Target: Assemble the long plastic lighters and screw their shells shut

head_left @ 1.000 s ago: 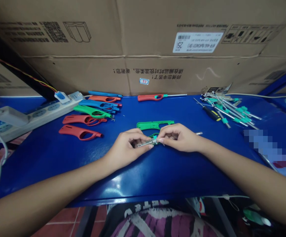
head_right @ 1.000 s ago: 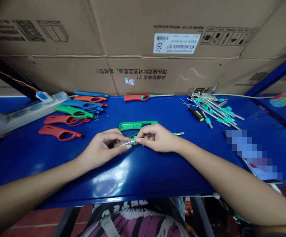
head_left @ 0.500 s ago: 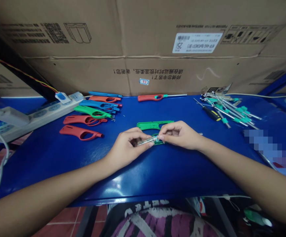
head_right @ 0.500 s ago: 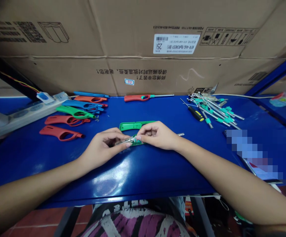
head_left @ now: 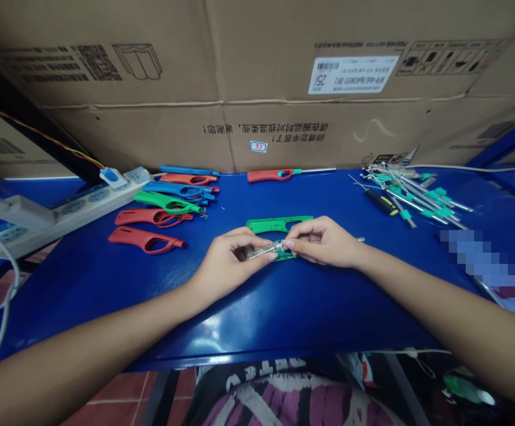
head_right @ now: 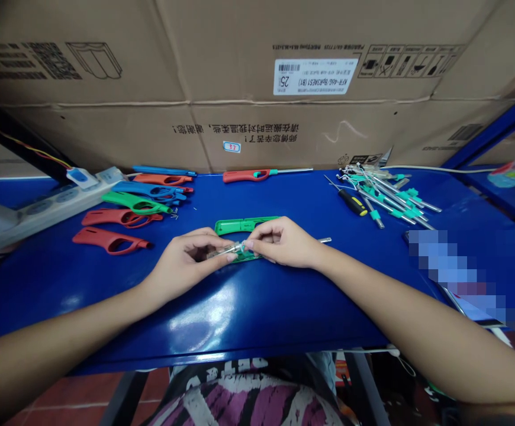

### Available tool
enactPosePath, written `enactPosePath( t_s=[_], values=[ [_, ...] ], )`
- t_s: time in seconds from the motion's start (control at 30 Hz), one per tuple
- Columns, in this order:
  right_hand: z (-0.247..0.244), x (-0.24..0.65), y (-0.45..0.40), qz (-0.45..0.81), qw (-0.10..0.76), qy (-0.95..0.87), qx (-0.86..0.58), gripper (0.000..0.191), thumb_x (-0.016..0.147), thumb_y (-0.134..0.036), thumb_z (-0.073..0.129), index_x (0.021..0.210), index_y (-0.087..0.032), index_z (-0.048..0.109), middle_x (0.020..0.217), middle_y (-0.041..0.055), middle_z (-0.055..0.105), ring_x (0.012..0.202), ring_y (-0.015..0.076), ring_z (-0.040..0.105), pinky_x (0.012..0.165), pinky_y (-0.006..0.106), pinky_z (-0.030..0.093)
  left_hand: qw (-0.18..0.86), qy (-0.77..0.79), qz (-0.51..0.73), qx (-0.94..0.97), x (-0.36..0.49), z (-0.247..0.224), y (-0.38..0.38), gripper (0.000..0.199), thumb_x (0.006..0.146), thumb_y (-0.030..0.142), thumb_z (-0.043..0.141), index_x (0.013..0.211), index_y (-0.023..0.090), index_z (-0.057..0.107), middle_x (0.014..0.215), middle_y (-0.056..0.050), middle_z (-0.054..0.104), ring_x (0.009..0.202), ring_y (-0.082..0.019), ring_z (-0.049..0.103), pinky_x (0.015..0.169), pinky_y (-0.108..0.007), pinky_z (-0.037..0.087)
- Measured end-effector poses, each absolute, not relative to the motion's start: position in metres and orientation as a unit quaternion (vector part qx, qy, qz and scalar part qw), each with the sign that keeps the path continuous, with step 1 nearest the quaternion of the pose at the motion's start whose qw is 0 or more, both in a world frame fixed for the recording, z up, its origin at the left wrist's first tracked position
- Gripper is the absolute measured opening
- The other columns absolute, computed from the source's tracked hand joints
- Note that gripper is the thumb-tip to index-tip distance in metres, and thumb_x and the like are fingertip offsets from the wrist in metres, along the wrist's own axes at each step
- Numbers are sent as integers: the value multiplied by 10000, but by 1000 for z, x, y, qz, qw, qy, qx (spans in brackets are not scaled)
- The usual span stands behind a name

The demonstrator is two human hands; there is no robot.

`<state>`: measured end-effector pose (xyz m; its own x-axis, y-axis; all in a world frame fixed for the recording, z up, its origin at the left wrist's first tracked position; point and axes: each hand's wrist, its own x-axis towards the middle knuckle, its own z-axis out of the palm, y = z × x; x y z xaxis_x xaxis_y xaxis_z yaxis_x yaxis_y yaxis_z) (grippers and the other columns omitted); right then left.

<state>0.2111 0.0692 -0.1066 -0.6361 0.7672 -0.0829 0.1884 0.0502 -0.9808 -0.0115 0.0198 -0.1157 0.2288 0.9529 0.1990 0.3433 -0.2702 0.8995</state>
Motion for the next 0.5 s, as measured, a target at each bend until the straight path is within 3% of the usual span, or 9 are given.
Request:
enactPosePath(
  t_s=[0.3,0.5],
  values=[
    [-110,212,69,604,259,-670,-345,378,792,-491,769,832,-127,677,543,-47,555,388,52,435,354,199,319,355,458,419,699,-14,-116,21,209,760,276,831,937,169,808,768,-21,661,625,-101,534,553,-224,403],
    [-112,211,71,585,285,-683,-330,317,792,-435,780,807,-132,689,581,-45,550,468,48,413,424,199,304,352,451,417,706,-14,-117,21,170,793,268,808,933,171,812,770,-28,674,630,-102,543,559,-227,415]
  ],
)
